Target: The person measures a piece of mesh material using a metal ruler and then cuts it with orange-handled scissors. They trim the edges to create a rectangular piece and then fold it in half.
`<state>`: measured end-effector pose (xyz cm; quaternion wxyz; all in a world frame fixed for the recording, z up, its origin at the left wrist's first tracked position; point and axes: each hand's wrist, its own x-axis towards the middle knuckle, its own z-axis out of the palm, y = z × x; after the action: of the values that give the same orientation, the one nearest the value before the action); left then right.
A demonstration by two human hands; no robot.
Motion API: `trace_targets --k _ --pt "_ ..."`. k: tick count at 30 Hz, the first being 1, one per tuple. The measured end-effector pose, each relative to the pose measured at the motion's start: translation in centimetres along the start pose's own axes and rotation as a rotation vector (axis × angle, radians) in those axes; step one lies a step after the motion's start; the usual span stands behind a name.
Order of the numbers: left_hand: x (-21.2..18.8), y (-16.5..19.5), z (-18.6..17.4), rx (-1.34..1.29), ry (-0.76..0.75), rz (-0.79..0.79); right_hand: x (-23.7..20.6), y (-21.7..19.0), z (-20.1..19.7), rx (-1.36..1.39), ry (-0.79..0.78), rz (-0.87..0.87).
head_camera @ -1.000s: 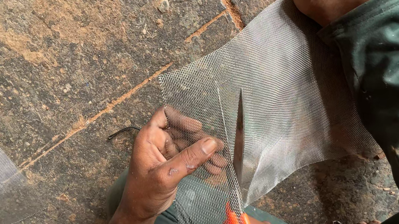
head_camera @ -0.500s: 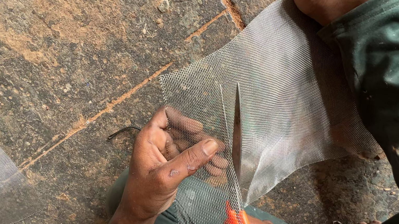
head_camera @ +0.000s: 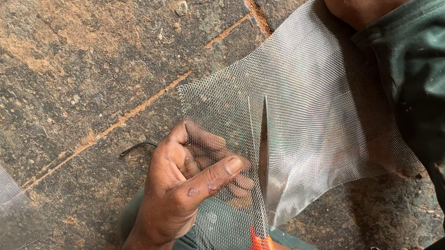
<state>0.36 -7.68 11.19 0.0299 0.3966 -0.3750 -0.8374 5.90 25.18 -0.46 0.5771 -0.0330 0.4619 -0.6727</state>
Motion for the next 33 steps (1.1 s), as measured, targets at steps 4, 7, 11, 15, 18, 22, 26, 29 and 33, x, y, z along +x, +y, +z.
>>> trace_targets --k 4,7,11,15,18,22,26,29,33 --pt "0.0 0.1 0.2 0.02 0.023 -0.015 0.2 0.0 -0.2 -0.01 -0.023 -0.055" --pt "0.0 0.1 0.3 0.011 0.01 -0.023 0.3 0.1 -0.1 0.056 -0.011 -0.022" --pt "0.1 0.2 0.3 0.024 -0.004 -0.001 0.4 0.2 0.1 0.023 -0.003 -0.032" --pt "0.1 0.1 0.4 0.023 0.005 0.004 0.5 0.3 0.0 0.046 -0.035 -0.037" --pt "0.1 0.1 0.5 0.018 0.014 -0.011 0.4 0.5 -0.3 0.03 -0.035 0.021" --pt "0.1 0.0 0.6 0.007 0.003 -0.001 0.4 1.5 -0.6 0.074 -0.069 0.006" --pt "0.1 0.0 0.4 0.02 -0.003 0.009 -0.1 2.4 -0.4 0.227 -0.045 -0.02" --pt "0.2 -0.1 0.5 0.01 -0.009 0.003 -0.5 2.7 -0.3 0.209 -0.002 0.037" --pt "0.1 0.0 0.5 0.024 0.012 -0.016 -0.3 2.5 -0.4 0.166 -0.03 -0.001"
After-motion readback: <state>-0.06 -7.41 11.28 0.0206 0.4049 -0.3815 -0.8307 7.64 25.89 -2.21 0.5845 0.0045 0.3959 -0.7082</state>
